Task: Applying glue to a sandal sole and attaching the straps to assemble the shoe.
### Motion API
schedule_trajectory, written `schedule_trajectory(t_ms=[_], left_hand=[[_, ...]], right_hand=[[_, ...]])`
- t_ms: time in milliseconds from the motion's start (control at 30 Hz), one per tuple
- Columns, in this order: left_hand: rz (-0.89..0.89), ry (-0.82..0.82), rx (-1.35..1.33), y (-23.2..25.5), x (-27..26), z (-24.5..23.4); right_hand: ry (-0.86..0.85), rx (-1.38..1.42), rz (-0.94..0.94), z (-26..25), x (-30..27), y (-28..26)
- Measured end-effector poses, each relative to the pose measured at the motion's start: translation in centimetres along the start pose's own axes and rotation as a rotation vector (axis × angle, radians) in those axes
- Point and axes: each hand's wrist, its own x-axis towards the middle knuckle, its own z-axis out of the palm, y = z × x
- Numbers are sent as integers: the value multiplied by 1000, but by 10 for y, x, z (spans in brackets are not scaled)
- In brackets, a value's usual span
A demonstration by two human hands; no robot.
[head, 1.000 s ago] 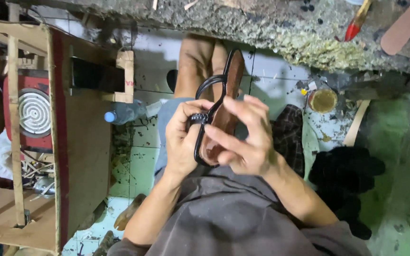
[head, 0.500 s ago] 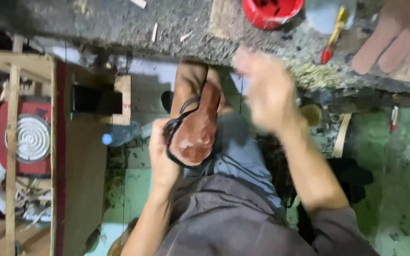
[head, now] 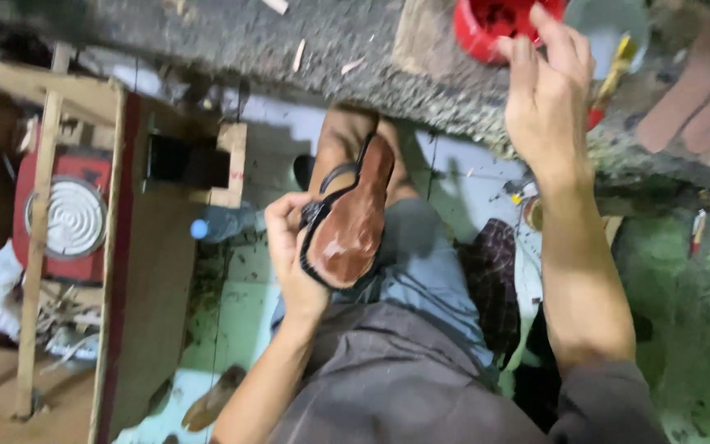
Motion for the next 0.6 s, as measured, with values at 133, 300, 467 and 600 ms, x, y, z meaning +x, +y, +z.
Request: schedule_trajectory(t_ms=[133, 300, 467, 600], left_hand=[[-31, 49, -52, 7, 0, 16], [33, -75, 41, 23, -4, 28], [-2, -95, 40, 30, -5, 24], [-83, -182, 47, 28, -8, 27]], right_hand=[[-63, 1280, 723, -19, -40, -115], [-164, 517, -4, 9, -110, -161], [-106, 639, -94, -6, -111, -162], [-68, 576, -185, -7, -107, -163]])
